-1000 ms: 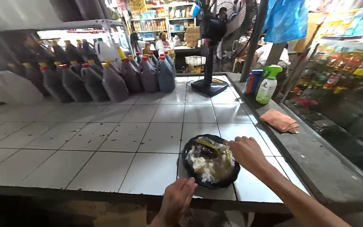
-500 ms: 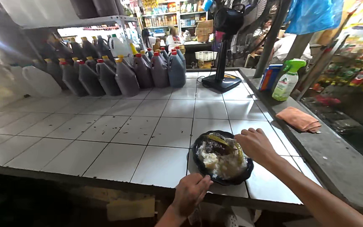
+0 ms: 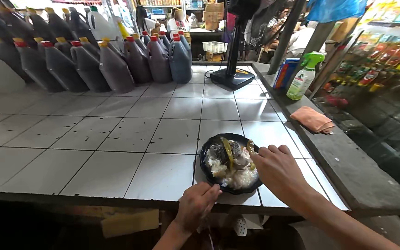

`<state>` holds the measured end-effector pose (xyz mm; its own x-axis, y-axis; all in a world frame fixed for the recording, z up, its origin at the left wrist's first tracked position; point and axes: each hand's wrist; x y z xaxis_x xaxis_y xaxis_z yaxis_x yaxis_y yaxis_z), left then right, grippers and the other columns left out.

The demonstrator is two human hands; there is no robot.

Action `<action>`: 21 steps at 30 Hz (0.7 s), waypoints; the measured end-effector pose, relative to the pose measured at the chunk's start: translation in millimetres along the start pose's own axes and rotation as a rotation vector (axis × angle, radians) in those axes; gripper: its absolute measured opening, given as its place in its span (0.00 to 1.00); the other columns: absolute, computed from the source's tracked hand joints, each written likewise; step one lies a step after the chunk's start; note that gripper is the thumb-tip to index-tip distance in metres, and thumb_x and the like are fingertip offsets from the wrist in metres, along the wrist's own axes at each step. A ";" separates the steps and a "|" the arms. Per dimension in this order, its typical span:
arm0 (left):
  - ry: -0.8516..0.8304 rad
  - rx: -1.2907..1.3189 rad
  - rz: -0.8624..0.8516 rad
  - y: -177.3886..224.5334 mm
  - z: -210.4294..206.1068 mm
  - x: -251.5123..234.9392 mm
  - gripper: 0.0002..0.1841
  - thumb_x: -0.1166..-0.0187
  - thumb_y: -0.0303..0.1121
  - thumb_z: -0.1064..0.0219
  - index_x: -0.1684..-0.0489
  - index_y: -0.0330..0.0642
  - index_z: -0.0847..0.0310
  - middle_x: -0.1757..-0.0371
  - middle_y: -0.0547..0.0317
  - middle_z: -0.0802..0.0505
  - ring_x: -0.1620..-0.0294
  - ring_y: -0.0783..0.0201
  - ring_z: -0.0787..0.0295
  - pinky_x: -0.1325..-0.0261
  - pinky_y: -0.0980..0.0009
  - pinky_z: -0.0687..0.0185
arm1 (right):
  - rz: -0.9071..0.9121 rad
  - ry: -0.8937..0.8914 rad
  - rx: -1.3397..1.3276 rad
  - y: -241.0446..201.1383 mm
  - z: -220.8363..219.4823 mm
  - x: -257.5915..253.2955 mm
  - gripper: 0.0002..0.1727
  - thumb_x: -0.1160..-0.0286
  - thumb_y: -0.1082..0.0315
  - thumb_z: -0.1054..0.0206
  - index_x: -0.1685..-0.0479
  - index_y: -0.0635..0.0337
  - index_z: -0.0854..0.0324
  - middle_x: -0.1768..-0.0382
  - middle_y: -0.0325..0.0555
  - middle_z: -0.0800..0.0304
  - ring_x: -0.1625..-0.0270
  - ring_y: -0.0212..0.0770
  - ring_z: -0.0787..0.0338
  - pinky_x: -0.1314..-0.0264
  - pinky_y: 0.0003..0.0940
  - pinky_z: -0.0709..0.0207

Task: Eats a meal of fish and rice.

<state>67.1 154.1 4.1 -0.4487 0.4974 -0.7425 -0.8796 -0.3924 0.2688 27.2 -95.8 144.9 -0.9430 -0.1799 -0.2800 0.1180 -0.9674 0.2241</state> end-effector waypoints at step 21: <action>-0.438 0.365 1.159 -26.1 32.0 -88.8 0.18 0.10 0.37 0.41 0.27 0.39 0.24 0.67 0.58 0.10 0.81 0.69 0.18 0.76 0.71 0.19 | 0.108 0.176 -0.532 94.2 -52.6 27.2 0.14 0.15 0.66 0.42 0.49 0.52 0.09 0.53 0.49 0.08 0.51 0.51 0.09 0.47 0.51 0.17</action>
<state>124.9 144.9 82.7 -0.9276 0.2492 0.2783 0.0943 -0.5647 0.8199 29.0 -201.1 109.3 -0.8564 -0.2656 -0.4427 0.3941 -0.8903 -0.2282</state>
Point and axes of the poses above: each hand's wrist, its own x-axis away from the middle knuckle, its own z-axis out of the back of the hand, y = z × x
